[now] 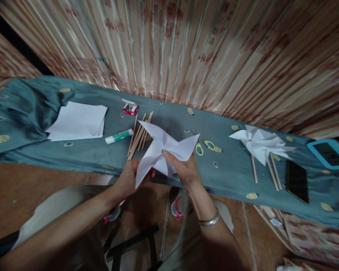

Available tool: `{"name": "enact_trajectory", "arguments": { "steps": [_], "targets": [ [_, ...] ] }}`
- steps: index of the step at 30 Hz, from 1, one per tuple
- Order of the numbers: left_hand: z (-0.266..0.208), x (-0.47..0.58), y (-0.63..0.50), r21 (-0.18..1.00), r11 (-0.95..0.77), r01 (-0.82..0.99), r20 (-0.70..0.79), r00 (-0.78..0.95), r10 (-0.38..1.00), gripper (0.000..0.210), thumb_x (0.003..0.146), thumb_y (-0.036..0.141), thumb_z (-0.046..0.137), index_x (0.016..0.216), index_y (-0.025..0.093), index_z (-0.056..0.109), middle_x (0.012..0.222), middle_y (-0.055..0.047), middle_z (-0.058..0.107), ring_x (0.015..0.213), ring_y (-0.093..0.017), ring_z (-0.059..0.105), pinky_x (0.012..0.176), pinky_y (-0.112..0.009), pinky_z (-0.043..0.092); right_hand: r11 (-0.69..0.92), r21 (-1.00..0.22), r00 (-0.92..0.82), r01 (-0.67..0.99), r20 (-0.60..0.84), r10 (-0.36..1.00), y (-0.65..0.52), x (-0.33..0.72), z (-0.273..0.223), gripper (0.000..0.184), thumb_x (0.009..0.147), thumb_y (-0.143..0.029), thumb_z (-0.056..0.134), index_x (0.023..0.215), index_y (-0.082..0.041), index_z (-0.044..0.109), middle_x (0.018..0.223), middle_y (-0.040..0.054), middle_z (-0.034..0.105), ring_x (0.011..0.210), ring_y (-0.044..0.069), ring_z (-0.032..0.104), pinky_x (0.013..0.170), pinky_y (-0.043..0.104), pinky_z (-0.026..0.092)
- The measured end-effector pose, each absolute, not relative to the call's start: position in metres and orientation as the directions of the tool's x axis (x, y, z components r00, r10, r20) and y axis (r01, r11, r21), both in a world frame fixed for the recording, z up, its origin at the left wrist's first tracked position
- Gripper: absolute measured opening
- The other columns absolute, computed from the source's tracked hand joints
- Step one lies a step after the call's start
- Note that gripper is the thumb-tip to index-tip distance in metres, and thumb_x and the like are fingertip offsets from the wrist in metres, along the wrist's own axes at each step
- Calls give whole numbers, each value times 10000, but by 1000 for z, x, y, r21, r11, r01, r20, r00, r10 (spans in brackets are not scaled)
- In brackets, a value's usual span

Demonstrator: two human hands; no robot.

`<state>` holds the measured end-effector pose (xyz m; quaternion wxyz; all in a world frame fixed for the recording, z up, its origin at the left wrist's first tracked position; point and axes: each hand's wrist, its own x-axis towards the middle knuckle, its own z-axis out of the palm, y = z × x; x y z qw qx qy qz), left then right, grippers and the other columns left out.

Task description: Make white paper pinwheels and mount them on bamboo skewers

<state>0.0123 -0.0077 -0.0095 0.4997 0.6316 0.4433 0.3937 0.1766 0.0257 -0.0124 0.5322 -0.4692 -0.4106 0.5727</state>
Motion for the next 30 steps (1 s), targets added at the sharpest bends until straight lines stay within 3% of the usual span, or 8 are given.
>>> {"name": "enact_trajectory", "arguments": {
  "steps": [6, 15, 24, 30],
  "targets": [
    [-12, 10, -8, 946, -225, 235, 147, 309, 940, 115, 712, 128, 457, 647, 151, 549, 580, 14, 527, 535, -97, 462, 507, -199, 324, -103, -966, 21, -239, -111, 994, 26, 175, -11, 450, 621, -284, 827, 1051, -205, 720, 907, 53, 757, 928, 231, 690, 911, 403, 548],
    [-6, 10, -7, 933, -241, 269, 154, 307, 939, 122, 712, 114, 469, 628, 152, 549, 576, 15, 542, 527, -101, 477, 510, -200, 340, -122, -962, 37, -243, -134, 990, 26, 175, -10, 291, 595, -286, 834, 854, -185, 745, 916, 62, 757, 911, 219, 688, 917, 387, 546],
    [-3, 14, -8, 990, 5, 142, -48, 301, 952, 168, 710, 155, 436, 574, 161, 534, 457, 46, 434, 448, -72, 385, 443, -169, 270, -134, -967, 0, -219, -137, 991, 26, 178, -9, 314, 577, -314, 848, 843, -181, 747, 915, 58, 763, 823, 216, 691, 822, 379, 581],
    [-4, 13, -8, 995, 58, 84, -81, 309, 948, 157, 711, 160, 456, 582, 163, 546, 432, 60, 436, 400, -57, 354, 406, -163, 238, -131, -971, -24, -202, -129, 991, 26, 179, -11, 286, 605, -318, 835, 840, -182, 747, 922, 64, 762, 847, 215, 689, 840, 378, 574]
  ]
}}
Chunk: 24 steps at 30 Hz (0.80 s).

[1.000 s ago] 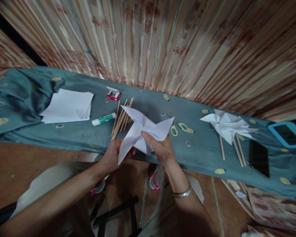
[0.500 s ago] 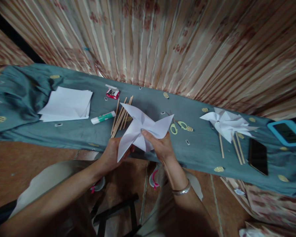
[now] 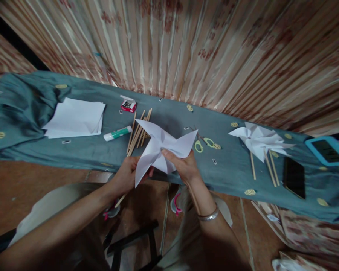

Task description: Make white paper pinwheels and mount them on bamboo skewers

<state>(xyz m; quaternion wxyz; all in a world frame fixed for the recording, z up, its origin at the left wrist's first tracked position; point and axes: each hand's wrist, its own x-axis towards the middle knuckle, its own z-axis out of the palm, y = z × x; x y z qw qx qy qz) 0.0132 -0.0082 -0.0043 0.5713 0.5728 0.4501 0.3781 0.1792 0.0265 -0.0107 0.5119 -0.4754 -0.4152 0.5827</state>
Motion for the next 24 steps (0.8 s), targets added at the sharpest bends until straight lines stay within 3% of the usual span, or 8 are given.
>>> {"name": "enact_trajectory", "arguments": {
  "steps": [8, 24],
  "targets": [
    [-2, 14, -6, 982, 184, -47, -159, 326, 932, 128, 705, 247, 471, 615, 175, 527, 392, 75, 430, 335, -51, 341, 360, -162, 231, -142, -957, 3, -253, -148, 989, 29, 178, -10, 312, 571, -267, 858, 854, -188, 752, 922, 54, 763, 847, 212, 695, 880, 401, 555],
    [2, 16, -6, 975, 206, -88, -170, 308, 936, 135, 676, 260, 467, 600, 172, 536, 389, 73, 444, 322, -41, 361, 359, -151, 245, -83, -961, -18, -264, -81, 997, 29, 178, -16, 368, 633, -248, 835, 977, -161, 739, 958, 77, 765, 889, 229, 695, 890, 421, 551]
  ]
}}
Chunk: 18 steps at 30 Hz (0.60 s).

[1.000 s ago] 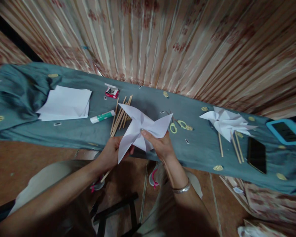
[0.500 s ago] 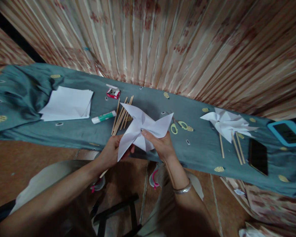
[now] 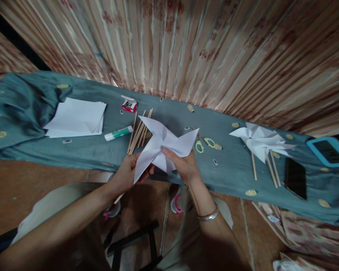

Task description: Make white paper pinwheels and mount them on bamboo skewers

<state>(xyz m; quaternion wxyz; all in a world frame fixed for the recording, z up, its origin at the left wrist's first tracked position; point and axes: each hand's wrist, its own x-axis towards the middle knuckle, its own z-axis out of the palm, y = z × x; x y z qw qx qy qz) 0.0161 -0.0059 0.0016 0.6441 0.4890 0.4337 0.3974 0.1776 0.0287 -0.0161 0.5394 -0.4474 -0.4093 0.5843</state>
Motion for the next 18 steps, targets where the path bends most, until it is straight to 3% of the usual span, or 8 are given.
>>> {"name": "enact_trajectory", "arguments": {
  "steps": [18],
  "targets": [
    [2, 17, -7, 953, 221, -207, -157, 286, 945, 94, 656, 261, 536, 622, 175, 554, 490, 56, 527, 330, -37, 390, 333, -158, 263, -136, -937, -18, -321, -138, 990, 28, 170, -8, 422, 581, -264, 844, 985, -211, 734, 901, 39, 768, 877, 222, 705, 866, 392, 580]
  ]
}}
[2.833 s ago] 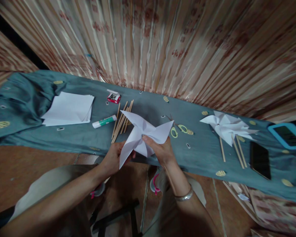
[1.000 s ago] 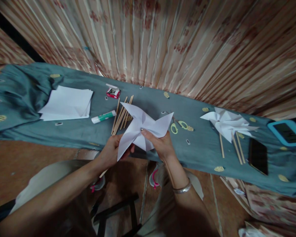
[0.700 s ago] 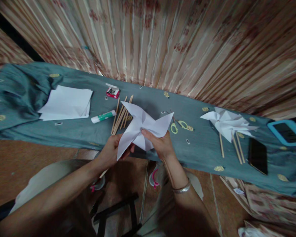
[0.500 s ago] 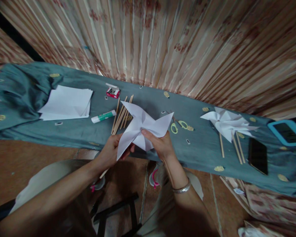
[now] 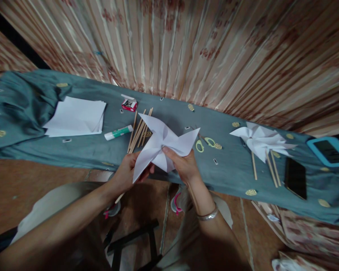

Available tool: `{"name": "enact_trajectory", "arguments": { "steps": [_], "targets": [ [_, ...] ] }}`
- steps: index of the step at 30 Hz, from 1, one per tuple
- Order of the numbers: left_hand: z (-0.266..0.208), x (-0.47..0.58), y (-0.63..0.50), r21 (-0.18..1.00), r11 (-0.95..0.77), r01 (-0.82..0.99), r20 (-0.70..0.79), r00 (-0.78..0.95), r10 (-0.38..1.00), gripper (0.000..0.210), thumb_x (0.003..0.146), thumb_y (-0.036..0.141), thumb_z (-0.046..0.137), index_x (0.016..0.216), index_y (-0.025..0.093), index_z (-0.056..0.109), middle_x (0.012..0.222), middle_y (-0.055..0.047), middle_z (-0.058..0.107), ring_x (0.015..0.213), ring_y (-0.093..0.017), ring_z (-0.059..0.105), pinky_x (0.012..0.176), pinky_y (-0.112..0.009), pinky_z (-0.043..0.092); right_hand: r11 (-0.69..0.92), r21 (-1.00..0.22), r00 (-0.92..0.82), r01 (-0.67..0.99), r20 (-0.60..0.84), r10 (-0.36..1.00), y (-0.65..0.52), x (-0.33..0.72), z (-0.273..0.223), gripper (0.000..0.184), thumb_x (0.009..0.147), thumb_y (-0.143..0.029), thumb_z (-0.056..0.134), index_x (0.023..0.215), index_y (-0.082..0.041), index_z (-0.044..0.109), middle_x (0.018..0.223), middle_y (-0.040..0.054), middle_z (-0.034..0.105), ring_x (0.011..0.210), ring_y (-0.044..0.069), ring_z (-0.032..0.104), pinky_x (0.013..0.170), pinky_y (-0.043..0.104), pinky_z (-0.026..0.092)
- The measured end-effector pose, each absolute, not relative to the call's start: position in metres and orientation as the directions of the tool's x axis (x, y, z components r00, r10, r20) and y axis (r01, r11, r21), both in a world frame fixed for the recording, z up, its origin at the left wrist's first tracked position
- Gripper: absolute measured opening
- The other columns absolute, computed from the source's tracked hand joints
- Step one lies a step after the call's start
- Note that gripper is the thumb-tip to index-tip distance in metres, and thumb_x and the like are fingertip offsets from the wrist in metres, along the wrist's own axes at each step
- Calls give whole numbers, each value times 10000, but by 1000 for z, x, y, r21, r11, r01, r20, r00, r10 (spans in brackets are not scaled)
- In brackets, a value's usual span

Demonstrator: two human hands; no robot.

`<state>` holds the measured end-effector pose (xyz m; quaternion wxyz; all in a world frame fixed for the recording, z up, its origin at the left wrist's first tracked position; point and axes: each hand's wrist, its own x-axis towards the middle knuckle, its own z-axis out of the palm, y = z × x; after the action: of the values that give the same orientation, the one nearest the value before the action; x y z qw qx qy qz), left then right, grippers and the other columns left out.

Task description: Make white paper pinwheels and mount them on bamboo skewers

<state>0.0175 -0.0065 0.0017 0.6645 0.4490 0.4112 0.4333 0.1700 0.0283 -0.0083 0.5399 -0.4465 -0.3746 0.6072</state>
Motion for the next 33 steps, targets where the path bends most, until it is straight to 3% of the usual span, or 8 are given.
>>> {"name": "enact_trajectory", "arguments": {
  "steps": [14, 21, 29, 33],
  "targets": [
    [6, 15, -6, 967, 197, -159, -149, 272, 951, 118, 686, 271, 563, 633, 167, 549, 512, 55, 530, 344, -31, 396, 348, -157, 288, -162, -917, -28, -366, -163, 986, 29, 167, -10, 456, 601, -235, 821, 1045, -206, 718, 895, 38, 768, 895, 218, 707, 852, 380, 581],
    [6, 14, -4, 965, 197, -170, -151, 253, 956, 191, 733, 314, 624, 647, 164, 545, 508, 62, 533, 334, -26, 397, 346, -155, 279, -157, -895, 23, -417, -182, 983, 30, 162, -12, 349, 544, -255, 847, 870, -193, 740, 784, 10, 770, 763, 188, 714, 702, 303, 605],
    [10, 11, 2, 939, 276, -208, -249, 147, 957, 314, 747, 463, 692, 788, 157, 633, 441, 70, 501, 323, -51, 387, 338, -174, 271, -191, -901, 7, -390, -211, 978, 32, 164, -17, 350, 578, -278, 821, 914, -230, 739, 889, 16, 779, 907, 238, 719, 797, 368, 611],
    [0, 7, 9, 891, 290, -350, -290, 54, 955, 326, 679, 422, 764, 846, 165, 654, 533, 50, 570, 376, -60, 453, 365, -171, 293, -219, -902, -40, -372, -221, 975, 30, 163, -14, 411, 581, -276, 823, 979, -232, 732, 933, 26, 778, 976, 259, 708, 891, 423, 585]
  ]
}}
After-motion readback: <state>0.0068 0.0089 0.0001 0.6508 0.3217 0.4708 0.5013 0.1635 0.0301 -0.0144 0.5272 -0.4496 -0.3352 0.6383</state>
